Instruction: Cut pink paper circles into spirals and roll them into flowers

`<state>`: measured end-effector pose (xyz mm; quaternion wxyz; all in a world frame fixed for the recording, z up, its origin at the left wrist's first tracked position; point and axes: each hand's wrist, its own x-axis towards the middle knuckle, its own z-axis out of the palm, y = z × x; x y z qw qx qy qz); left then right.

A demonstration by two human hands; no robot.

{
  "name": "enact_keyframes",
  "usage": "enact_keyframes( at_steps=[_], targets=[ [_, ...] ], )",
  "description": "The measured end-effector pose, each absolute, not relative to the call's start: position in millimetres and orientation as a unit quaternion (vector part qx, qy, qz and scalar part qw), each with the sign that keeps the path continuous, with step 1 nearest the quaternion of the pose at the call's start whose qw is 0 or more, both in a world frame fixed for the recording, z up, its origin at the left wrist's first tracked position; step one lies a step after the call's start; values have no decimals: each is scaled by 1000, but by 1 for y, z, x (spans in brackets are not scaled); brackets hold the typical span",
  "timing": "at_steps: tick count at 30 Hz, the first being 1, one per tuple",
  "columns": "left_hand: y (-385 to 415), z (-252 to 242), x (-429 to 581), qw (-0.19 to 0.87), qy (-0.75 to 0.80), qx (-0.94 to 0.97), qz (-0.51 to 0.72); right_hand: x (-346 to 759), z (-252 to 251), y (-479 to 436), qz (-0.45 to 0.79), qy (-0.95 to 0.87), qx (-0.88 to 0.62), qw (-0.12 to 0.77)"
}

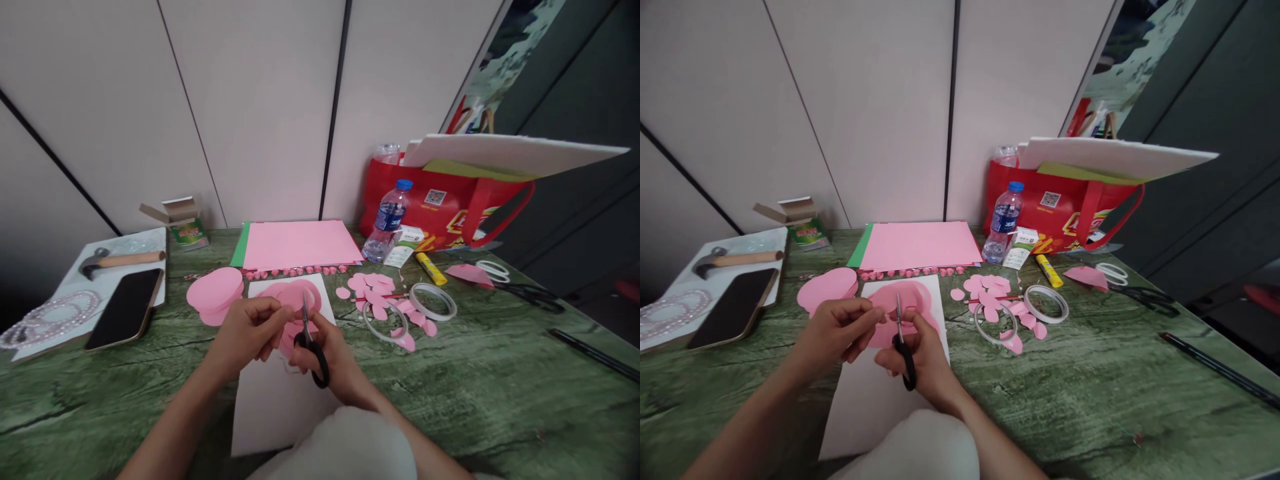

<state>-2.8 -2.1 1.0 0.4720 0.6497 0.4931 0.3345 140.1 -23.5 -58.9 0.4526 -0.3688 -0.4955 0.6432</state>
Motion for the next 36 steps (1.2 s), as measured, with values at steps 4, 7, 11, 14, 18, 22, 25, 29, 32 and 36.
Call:
enact_keyframes(
  at_steps=[4, 7, 11, 14, 18, 22, 25, 29, 32, 36],
  targets=[
    [-1, 2, -4, 468, 494, 643, 351, 140, -59, -23, 637, -511, -368, 445],
    [0, 2, -5, 463, 497, 631, 375, 139, -59, -24, 642, -509, -364, 443],
    [-1, 0, -4, 450, 503, 624, 394, 138, -61, -24, 641, -497, -365, 457],
    [-2, 0, 1, 432, 505, 652, 363, 137, -65, -24, 636, -500, -364, 461],
    [-3, 1, 4, 396, 531, 662, 350, 135, -68, -24, 649, -509, -354, 440],
    [-4, 1, 4, 400, 530, 668, 335, 134, -69, -24, 665, -492, -340, 448],
    [-5, 0, 5, 425, 512, 672, 326, 134, -67, -24, 666, -479, -319, 474],
    [-5, -2, 7, 441, 500, 669, 328, 134, -66, -23, 660, -488, -319, 474],
    [-5, -2, 6, 438, 503, 669, 330, 135, -65, -24, 656, -494, -325, 470],
    [-5, 0, 4, 423, 509, 669, 339, 135, -65, -23, 656, -490, -338, 465]
  ],
)
